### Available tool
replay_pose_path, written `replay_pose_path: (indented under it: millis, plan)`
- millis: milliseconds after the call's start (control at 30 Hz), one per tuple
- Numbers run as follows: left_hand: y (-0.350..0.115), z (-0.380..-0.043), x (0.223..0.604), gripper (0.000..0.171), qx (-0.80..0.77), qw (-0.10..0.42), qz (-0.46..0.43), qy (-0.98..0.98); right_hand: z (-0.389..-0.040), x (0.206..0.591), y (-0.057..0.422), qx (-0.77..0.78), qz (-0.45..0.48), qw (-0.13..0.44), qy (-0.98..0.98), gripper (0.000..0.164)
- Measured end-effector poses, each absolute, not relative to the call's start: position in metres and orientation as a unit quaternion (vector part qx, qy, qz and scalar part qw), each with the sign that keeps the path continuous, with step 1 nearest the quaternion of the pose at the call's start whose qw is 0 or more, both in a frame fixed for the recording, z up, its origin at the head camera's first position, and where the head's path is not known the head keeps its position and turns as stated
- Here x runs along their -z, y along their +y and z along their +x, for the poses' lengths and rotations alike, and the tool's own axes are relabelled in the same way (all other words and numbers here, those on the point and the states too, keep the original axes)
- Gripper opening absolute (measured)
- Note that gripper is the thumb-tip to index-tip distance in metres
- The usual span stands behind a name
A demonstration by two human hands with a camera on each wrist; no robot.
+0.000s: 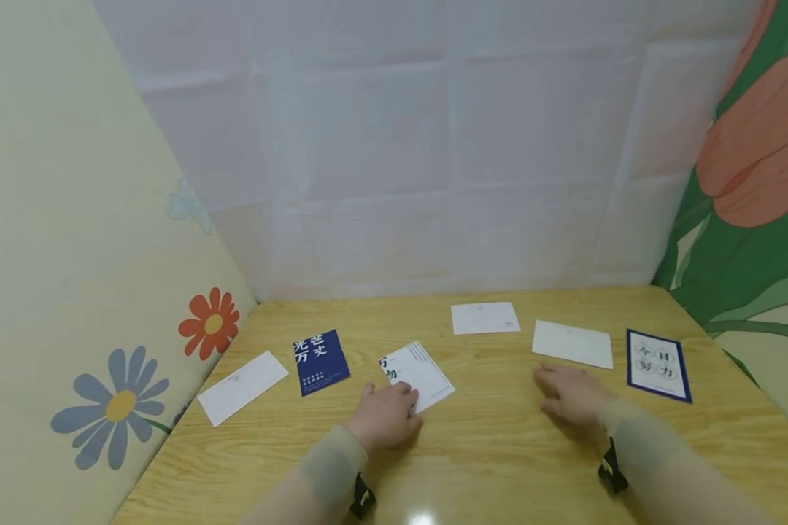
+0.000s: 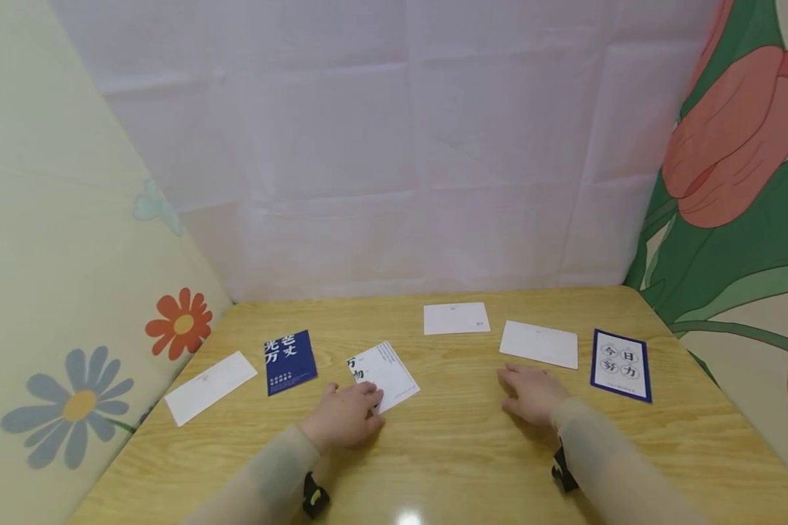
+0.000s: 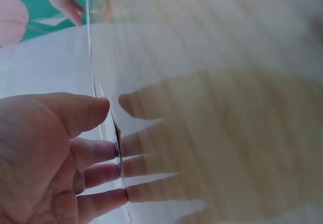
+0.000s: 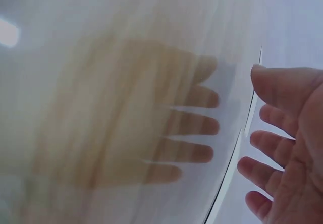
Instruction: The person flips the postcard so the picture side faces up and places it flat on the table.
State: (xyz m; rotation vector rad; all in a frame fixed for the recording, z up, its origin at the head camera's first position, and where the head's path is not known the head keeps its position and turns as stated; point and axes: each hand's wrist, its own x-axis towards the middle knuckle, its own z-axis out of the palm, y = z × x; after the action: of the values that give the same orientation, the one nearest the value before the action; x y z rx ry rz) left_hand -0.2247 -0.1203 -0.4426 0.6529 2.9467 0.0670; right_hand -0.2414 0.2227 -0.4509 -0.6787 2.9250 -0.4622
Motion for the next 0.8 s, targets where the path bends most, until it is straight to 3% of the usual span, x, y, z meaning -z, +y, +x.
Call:
replay_pose_path:
  millis: [467, 800]
  plan:
    - [-0.134, -0.241, 0.441, 0.049, -0.053, 0.054, 0.184, 0.98, -0.262, 0.464, 0.267, 0.17, -0.114, 0.025, 0.978, 0.052]
    - [-0.141, -0.253, 0.439, 0.049, -0.062, 0.065, 0.176, 0.98, -0.267, 0.46, 0.271, 0.203, -0.07, 0.054, 0.975, 0.054]
